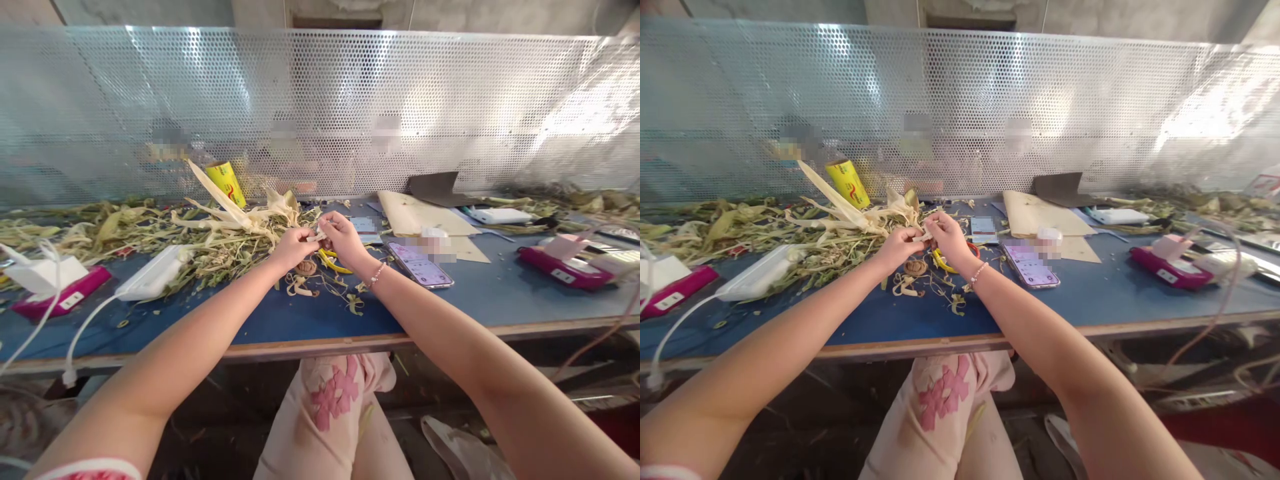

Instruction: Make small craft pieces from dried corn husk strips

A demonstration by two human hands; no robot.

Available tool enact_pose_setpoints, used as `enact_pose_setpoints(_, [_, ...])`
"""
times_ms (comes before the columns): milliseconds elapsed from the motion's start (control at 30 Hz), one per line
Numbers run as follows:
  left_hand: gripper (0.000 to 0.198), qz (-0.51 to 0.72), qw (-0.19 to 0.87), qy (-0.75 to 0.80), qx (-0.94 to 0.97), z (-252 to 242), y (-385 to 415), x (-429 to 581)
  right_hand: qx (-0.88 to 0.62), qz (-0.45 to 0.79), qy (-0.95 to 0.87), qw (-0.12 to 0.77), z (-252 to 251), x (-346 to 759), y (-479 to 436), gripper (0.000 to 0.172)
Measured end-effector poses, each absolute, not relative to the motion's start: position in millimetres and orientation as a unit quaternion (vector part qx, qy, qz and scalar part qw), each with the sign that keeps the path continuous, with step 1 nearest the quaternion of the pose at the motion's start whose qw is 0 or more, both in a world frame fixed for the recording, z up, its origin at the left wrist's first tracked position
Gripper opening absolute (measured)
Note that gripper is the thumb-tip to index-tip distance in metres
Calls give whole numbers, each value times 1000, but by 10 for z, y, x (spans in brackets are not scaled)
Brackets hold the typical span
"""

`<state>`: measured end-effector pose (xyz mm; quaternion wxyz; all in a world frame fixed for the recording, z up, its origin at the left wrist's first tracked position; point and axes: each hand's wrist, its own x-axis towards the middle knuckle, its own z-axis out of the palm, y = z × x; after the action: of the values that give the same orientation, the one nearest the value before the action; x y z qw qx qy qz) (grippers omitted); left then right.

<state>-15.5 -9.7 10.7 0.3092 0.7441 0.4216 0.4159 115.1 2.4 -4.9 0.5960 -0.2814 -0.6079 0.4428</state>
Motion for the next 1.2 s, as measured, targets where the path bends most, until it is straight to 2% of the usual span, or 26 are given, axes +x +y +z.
enact_pose_setpoints(167, [16, 417, 341, 394, 745, 116, -58, -190, -274, 505, -569, 588, 5, 1132, -41, 23])
enact_pose_setpoints(367, [18, 413, 341, 380, 754, 120, -65, -191, -287, 514, -559, 583, 16, 1144, -35, 19])
enact_pose_setpoints(567, [8, 386, 407, 383, 734, 110, -122, -166, -313, 431, -612, 584, -22, 1162, 10, 16])
enact_pose_setpoints(767, [21, 420, 494, 372, 664, 93, -145, -124, -336, 362, -629, 601, -28, 1184, 26, 13])
enact_pose_setpoints(1200, [26, 556, 406, 388, 613, -1, -78, -31, -350, 326, -646, 594, -35, 1105, -47, 12])
